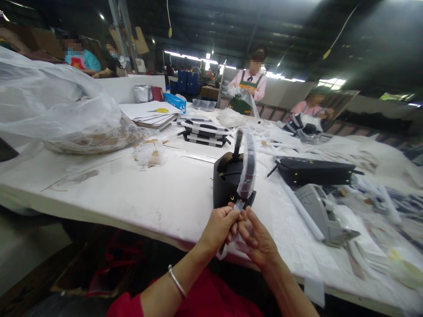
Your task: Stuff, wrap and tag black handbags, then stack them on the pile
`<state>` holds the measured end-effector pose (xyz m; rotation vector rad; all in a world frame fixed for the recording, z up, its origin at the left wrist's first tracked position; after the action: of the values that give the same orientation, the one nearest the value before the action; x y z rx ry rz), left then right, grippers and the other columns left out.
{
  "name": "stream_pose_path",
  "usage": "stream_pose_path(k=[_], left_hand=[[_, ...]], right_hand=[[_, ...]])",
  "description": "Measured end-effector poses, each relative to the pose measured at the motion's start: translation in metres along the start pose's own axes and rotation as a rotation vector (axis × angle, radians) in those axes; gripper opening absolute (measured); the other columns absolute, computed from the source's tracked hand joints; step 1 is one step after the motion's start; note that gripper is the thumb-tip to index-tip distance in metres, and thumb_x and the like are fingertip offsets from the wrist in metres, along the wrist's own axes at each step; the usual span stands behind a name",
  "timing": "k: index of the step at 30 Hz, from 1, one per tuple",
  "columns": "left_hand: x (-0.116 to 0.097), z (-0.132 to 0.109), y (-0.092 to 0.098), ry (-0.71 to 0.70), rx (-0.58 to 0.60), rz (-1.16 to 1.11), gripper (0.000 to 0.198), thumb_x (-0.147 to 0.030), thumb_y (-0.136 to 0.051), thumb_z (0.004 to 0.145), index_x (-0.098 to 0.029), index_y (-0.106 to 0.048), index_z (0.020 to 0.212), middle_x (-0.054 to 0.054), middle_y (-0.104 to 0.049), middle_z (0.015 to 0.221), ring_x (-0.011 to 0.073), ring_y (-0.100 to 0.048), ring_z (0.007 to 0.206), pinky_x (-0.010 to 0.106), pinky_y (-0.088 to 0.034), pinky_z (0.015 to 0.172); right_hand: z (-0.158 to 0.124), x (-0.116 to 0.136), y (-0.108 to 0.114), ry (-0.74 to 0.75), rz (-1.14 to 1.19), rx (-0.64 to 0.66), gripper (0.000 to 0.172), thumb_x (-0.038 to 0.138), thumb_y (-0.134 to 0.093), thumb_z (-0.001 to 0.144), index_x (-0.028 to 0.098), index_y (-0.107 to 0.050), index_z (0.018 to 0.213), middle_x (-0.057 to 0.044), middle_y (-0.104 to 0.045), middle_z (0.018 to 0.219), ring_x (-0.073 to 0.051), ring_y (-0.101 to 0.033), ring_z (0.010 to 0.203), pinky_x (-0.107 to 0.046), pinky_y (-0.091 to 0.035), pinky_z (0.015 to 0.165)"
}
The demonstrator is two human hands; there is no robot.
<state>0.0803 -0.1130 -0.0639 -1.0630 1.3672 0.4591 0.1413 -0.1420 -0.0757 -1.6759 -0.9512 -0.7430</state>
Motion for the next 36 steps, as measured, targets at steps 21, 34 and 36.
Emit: stream_pose_path(k=[21, 34, 36], left_hand=[[0.0, -0.004, 0.019, 0.09, 0.202, 0.068, 0.042, -0.058, -0.056, 0.084, -0.016, -0.057, 0.087, -0.006, -0.055, 0.052, 0.0039, -0.036, 0.031, 0.015, -0.023, 0.031], [-0.042, -0.006, 0.06, 0.125, 0.182, 0.615, 0.027, -0.044, -0.047, 0.086, -0.019, -0.051, 0.077, 0.001, -0.066, 0.061, 0.0125, -0.058, 0.046, 0.02, -0.039, 0.046], [-0.079, -0.002, 0.079, 0.02, 0.083, 0.971, 0.028, -0.041, -0.043, 0.091, -0.019, -0.054, 0.075, 0.002, -0.068, 0.064, 0.0147, -0.062, 0.052, 0.022, -0.041, 0.053]], right_hand=[[0.019, 0.166, 0.068, 0.5, -1.335, -0.502, 0.037, 0.038, -0.058, 0.082, 0.02, -0.071, 0.112, -0.003, -0.072, 0.076, -0.021, -0.064, 0.072, -0.031, -0.047, 0.072], [0.149, 0.225, -0.002, 0.283, -1.385, -0.071, 0.015, 0.018, -0.07, 0.065, 0.015, -0.076, 0.079, 0.0, -0.065, 0.06, -0.012, -0.051, 0.05, -0.023, -0.04, 0.05], [0.142, 0.226, 0.01, 0.26, -1.385, -0.078, 0.015, 0.025, -0.076, 0.061, 0.015, -0.074, 0.072, 0.001, -0.061, 0.054, -0.011, -0.048, 0.047, -0.023, -0.036, 0.046]])
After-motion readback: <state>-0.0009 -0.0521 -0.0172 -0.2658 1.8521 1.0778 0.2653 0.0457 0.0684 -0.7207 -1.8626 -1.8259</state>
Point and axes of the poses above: each hand's wrist, its own z-axis towards the middle knuckle, its own y-axis out of the back of the hand, x = y × z, the point moved 10 cm from there along z, towards the middle knuckle
